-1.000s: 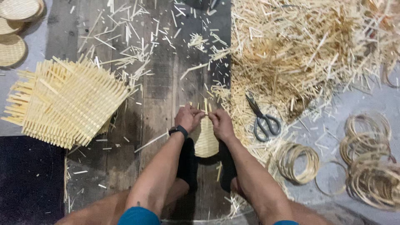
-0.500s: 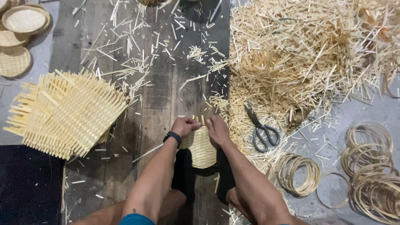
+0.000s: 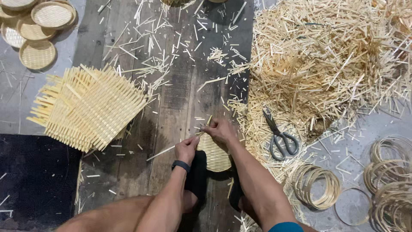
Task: The person sits on the floor and assembles small round bamboo trays by placing a woven mat into a circular frame, then uses shears to trim the excess bamboo strips flush with the frame. The person repeats this process for multiple units, stacking the finished trays.
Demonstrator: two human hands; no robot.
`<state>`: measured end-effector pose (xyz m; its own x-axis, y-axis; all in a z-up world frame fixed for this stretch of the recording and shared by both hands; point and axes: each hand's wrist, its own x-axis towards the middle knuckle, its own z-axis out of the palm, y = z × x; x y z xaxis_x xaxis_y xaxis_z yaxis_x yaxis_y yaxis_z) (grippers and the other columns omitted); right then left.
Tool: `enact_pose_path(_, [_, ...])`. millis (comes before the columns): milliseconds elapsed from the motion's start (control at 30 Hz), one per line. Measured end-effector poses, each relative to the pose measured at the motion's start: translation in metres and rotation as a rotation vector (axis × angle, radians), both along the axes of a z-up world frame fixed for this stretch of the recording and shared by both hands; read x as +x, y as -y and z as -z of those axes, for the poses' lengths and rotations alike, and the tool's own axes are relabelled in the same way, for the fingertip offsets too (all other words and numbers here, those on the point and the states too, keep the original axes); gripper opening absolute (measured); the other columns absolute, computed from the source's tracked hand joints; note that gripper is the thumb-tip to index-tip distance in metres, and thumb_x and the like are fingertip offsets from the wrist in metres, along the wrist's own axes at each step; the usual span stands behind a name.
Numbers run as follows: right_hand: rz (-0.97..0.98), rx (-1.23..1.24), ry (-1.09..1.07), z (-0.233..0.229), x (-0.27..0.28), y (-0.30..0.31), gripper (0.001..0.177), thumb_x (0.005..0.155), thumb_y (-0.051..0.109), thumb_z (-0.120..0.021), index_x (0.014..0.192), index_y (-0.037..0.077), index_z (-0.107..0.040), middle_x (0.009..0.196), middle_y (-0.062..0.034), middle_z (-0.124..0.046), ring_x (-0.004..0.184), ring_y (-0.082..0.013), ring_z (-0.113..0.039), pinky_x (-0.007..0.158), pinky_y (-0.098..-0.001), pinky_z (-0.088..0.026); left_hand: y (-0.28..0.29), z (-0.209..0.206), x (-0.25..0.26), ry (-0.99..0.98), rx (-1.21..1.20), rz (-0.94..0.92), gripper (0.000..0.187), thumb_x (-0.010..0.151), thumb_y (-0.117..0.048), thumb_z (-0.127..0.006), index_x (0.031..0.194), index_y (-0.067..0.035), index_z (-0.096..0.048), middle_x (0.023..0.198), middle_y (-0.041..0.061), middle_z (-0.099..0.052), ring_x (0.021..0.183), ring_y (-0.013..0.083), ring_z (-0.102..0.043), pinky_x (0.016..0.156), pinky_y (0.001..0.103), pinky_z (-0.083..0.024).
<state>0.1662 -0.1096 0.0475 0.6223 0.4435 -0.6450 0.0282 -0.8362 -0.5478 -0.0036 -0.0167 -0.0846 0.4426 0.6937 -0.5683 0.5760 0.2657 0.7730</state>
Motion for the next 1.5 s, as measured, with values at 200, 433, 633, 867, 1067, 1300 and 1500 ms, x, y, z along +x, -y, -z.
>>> enact_pose_path(200, [0.033,0.215,0.334,-0.004,-0.016,0.018,0.034,0.089,0.040,-0.072,0.098,0.007,-0.072,0.106,-0.0134,-0.066,0.100,-0.0293,-0.062,0.090,-0.0469,-0.048,-0.009,-0.013,0.007,-0.050,-0.046,0.027,0.033,0.080,-0.029,-0.085,0.099,-0.001,-0.082,0.089,0.011,-0.082,0.076,0.0184,-0.072,0.072,0.033,-0.058])
enact_pose_path(433, [-0.496,0.302,0.855,0.009,-0.120,0.076,0.057,0.089,0.033,-0.065,0.133,-0.003,-0.058,0.139,-0.0254,-0.051,0.136,-0.0426,-0.042,0.115,-0.0544,-0.028,-0.012,-0.110,0.069,0.103,0.684,0.641,0.031,0.081,-0.032,-0.076,0.102,-0.011,-0.081,0.100,0.017,-0.076,0.096,0.0377,-0.069,0.091,0.046,-0.053])
enact_pose_path(633, [-0.535,0.220,0.981,0.055,-0.132,0.081,0.055,0.088,0.029,-0.063,0.136,0.004,-0.057,0.140,-0.0202,-0.051,0.143,-0.0370,-0.040,0.121,-0.0544,-0.026,-0.005,-0.109,0.087,-0.102,0.442,0.795,0.033,0.080,-0.038,-0.075,0.105,-0.017,-0.081,0.109,0.012,-0.075,0.105,0.0330,-0.068,0.097,0.043,-0.052])
enact_pose_path(867, [-0.421,0.302,0.987,0.033,-0.134,0.080,0.053,0.088,0.023,-0.063,0.137,0.004,-0.060,0.141,-0.0181,-0.054,0.140,-0.0355,-0.045,0.118,-0.0516,-0.031,-0.007,-0.101,0.090,-0.190,0.485,0.908,0.042,0.081,-0.043,-0.076,0.117,-0.021,-0.078,0.119,0.009,-0.072,0.120,0.0369,-0.059,0.105,0.045,-0.046])
enact_pose_path(1067, [0.023,0.542,0.863,-0.026,-0.093,0.106,0.031,0.092,0.013,-0.064,0.120,0.001,-0.064,0.122,-0.0216,-0.062,0.113,-0.0397,-0.061,0.094,-0.0445,-0.052,-0.009,-0.135,0.089,-0.207,0.655,1.139,0.052,0.070,-0.043,-0.083,0.116,-0.020,-0.075,0.118,0.014,-0.070,0.120,0.0367,-0.058,0.105,0.054,-0.042])
enact_pose_path(1300, [-0.295,0.269,0.953,-0.176,-0.009,0.173,0.014,0.095,0.018,-0.063,0.094,0.004,-0.067,0.094,-0.0165,-0.065,0.089,-0.0374,-0.064,0.077,-0.0473,-0.053,0.038,-0.121,0.058,0.107,1.470,1.330,0.037,0.092,-0.018,-0.060,0.128,-0.013,-0.065,0.135,0.012,-0.062,0.135,0.0344,-0.049,0.115,0.057,-0.038])
enact_pose_path(1500, [-0.738,-0.136,0.809,-0.242,-0.002,0.216,0.029,0.103,0.026,-0.056,0.089,0.003,-0.066,0.086,-0.0164,-0.066,0.080,-0.0327,-0.067,0.083,-0.0467,-0.053,0.071,-0.107,0.003,-0.220,1.486,1.913,0.048,0.100,-0.022,-0.049,0.148,-0.013,-0.047,0.152,0.016,-0.042,0.146,0.0405,-0.026,0.112,0.062,-0.032])
